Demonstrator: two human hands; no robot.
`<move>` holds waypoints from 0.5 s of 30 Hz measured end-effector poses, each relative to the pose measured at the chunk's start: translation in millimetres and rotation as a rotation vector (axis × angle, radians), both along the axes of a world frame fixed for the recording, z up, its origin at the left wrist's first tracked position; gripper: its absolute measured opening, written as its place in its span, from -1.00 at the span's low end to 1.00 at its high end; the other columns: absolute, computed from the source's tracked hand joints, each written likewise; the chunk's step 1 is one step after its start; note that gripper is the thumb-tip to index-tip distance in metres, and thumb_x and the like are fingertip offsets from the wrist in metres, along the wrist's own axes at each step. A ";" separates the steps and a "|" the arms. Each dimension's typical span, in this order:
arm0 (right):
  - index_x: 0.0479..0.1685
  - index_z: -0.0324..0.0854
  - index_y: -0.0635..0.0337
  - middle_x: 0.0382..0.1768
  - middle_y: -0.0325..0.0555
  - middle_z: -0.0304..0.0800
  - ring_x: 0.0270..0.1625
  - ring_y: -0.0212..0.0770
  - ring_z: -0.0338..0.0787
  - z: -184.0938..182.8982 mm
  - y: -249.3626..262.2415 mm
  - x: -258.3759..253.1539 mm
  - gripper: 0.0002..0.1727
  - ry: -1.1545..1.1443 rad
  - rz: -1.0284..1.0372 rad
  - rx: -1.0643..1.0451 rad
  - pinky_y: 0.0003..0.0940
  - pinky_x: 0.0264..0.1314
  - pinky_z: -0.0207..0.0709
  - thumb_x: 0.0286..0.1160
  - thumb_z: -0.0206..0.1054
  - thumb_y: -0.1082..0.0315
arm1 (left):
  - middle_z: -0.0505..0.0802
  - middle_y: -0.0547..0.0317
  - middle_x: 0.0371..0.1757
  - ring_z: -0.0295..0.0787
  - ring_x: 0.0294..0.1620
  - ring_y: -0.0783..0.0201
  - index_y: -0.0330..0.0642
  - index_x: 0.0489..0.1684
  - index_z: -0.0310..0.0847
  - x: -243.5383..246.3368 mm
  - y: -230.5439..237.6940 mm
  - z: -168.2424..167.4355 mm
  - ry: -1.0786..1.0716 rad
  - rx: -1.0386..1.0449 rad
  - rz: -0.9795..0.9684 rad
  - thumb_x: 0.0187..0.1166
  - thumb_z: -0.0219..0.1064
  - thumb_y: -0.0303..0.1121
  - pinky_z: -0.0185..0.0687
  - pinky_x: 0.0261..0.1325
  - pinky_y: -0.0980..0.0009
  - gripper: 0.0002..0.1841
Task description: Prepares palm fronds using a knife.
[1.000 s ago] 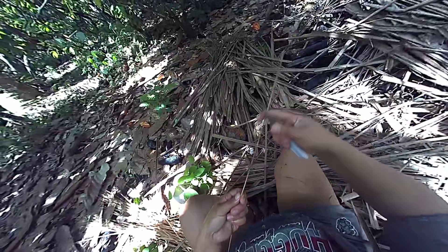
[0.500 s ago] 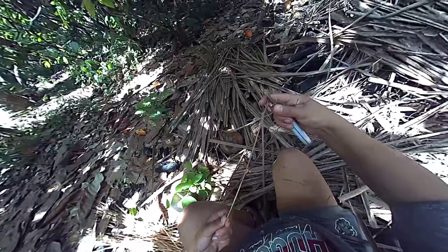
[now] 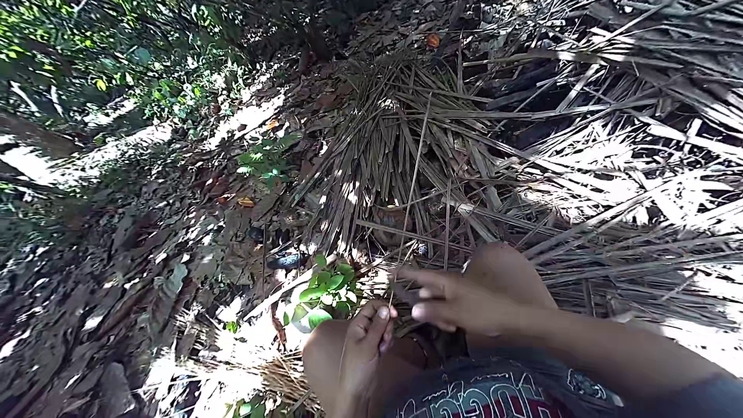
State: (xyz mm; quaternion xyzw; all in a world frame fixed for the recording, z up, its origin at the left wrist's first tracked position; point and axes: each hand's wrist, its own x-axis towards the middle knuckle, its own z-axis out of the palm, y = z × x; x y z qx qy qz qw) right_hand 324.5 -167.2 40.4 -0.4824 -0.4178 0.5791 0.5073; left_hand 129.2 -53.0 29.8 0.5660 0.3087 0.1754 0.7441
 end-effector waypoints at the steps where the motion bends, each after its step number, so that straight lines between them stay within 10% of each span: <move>1: 0.72 0.28 0.12 -0.45 -0.36 0.53 -0.57 -0.58 0.39 -5.9 3.1 -9.5 -0.43 0.031 0.063 0.012 -0.63 -0.52 0.31 0.72 0.17 0.32 | 0.61 0.56 -0.64 0.40 -0.67 0.70 -0.04 -0.22 0.71 2.9 -2.7 0.7 -0.019 0.063 0.005 0.70 0.12 -0.41 0.32 -0.56 0.75 -0.79; 9: 0.38 0.60 0.03 -0.67 -0.54 0.41 -0.68 -0.62 0.39 13.0 11.3 92.5 -0.63 0.046 -0.512 0.303 -0.69 -0.58 0.37 0.71 0.06 0.31 | 0.56 0.64 -0.66 0.33 -0.68 0.75 0.09 -0.22 0.75 -30.8 -6.1 -14.4 0.017 0.129 -0.031 0.71 0.22 -0.28 0.24 -0.57 0.77 -0.84; 15: 0.57 0.42 0.23 -0.41 -0.34 0.54 -0.53 -0.58 0.39 -4.9 9.9 1.6 -0.54 0.012 0.087 0.037 -0.60 -0.45 0.32 0.76 0.12 0.30 | 0.62 0.62 -0.58 0.40 -0.61 0.75 0.01 -0.18 0.70 -14.2 -8.7 -13.0 -0.039 0.295 0.045 0.73 0.17 -0.34 0.32 -0.50 0.78 -0.83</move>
